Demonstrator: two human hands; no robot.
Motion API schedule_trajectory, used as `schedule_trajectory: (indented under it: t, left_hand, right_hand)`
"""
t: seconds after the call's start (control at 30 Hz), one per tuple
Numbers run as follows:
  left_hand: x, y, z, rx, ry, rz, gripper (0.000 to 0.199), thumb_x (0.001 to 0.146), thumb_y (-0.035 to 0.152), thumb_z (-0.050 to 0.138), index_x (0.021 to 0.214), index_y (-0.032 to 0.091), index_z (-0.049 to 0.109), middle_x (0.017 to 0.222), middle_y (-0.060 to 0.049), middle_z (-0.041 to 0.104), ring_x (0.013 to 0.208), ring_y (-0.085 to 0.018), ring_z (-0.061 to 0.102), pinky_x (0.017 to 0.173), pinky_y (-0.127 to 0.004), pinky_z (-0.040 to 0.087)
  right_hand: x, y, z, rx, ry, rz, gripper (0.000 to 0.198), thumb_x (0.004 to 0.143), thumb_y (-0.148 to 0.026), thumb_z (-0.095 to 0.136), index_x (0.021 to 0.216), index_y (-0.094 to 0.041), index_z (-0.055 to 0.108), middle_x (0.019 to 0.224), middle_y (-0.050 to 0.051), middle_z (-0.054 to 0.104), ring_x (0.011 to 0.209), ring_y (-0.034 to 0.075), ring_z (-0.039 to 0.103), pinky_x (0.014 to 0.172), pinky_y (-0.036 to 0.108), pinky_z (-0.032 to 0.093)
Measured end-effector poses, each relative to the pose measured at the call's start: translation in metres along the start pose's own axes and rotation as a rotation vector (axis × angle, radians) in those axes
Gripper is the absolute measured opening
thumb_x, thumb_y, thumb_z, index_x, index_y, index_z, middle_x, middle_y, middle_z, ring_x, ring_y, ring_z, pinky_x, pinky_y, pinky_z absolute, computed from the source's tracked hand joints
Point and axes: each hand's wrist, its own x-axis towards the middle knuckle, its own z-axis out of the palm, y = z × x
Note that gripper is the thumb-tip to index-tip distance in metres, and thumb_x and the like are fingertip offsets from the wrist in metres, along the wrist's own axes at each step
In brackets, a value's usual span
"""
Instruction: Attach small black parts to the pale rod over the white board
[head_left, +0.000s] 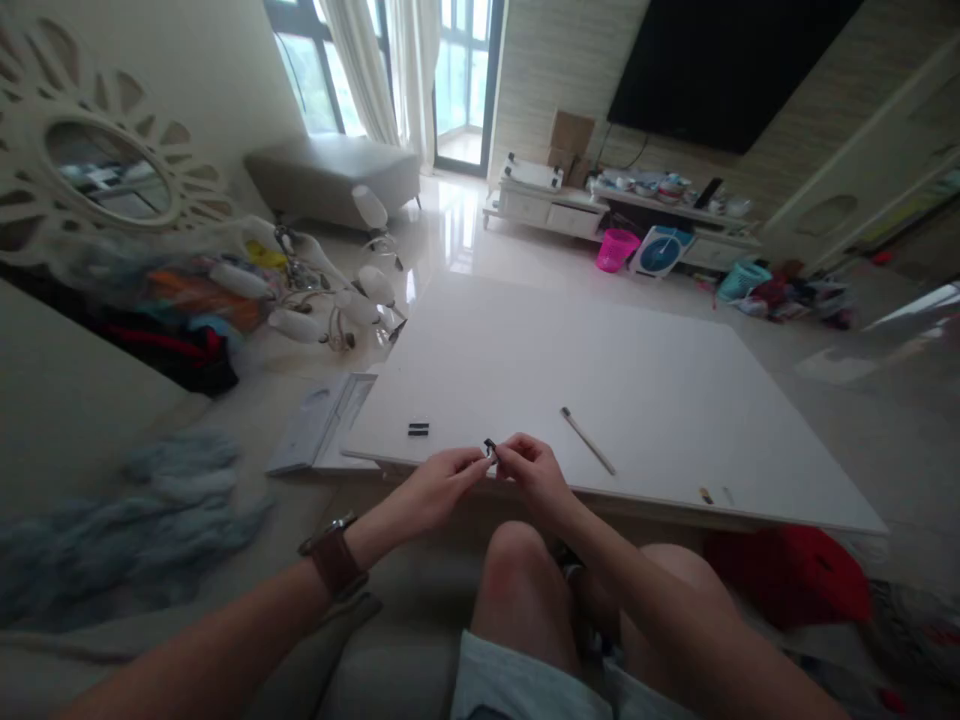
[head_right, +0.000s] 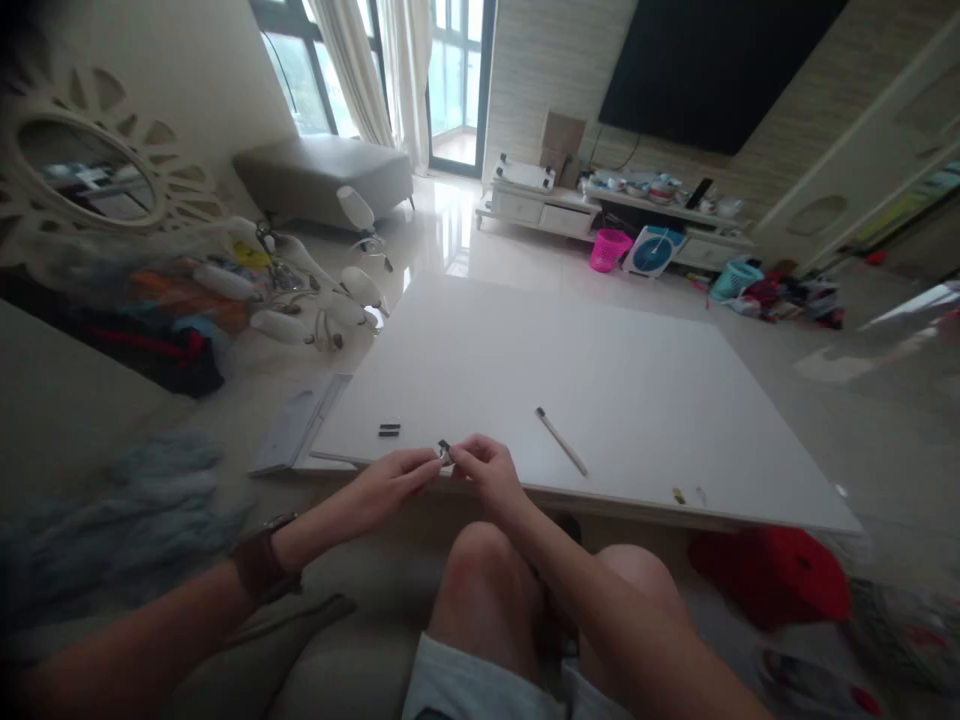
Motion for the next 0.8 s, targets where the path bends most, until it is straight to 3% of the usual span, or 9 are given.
schedule_trajectory:
  t: [0.17,0.3,0.6,0.7,0.8]
  left_hand:
    - [-0.007,0.019,0.014,-0.013,-0.115,0.069,0.043,0.096,0.052,0.042,0.077,0.016,0.056,0.071,0.002,0.051,0.068,-0.013,0.045,0.063,-0.026,0.033]
    - [-0.019,0.046,0.035,-0.048,-0.134,0.184,0.043,0.095,0.053,0.044,0.085,0.015,0.062,0.074,0.001,0.053,0.07,-0.013,0.046,0.064,-0.025,0.035]
    - [-0.056,0.103,0.126,-0.058,-0.083,0.359,0.041,0.093,0.052,0.046,0.076,0.016,0.057,0.067,0.002,0.05,0.063,-0.012,0.043,0.06,-0.025,0.033]
    - [-0.065,0.103,0.161,-0.091,-0.058,0.314,0.036,0.092,0.048,0.048,0.076,0.017,0.057,0.067,0.002,0.051,0.063,-0.012,0.044,0.058,-0.025,0.033]
    - [-0.072,0.093,0.192,-0.175,0.013,0.103,0.02,0.082,0.035,0.059,0.073,0.017,0.06,0.063,0.003,0.052,0.059,-0.011,0.044,0.054,-0.023,0.032]
  right_hand:
    - [-0.043,-0.012,-0.005,0.095,0.141,-0.002,0.022,0.077,-0.037,0.079,0.074,-0.018,0.068,0.065,-0.001,0.064,0.06,0.011,0.055,0.061,0.024,0.041]
    - [-0.083,-0.04,-0.014,0.025,0.2,-0.117,0.023,0.077,-0.037,0.078,0.071,-0.017,0.067,0.069,0.002,0.069,0.064,0.012,0.058,0.065,0.025,0.044]
    - [-0.175,-0.109,-0.046,0.017,0.41,-0.257,0.028,0.067,-0.039,0.083,0.072,-0.017,0.066,0.067,0.001,0.07,0.061,0.012,0.063,0.058,0.021,0.046]
    - [-0.202,-0.134,-0.059,0.074,0.446,-0.278,0.029,0.062,-0.036,0.085,0.071,-0.017,0.064,0.068,0.002,0.071,0.06,0.012,0.064,0.056,0.02,0.046]
    - [-0.226,-0.159,-0.072,0.108,0.456,-0.308,0.028,0.06,-0.032,0.084,0.072,-0.017,0.063,0.067,0.001,0.071,0.059,0.01,0.063,0.054,0.018,0.045]
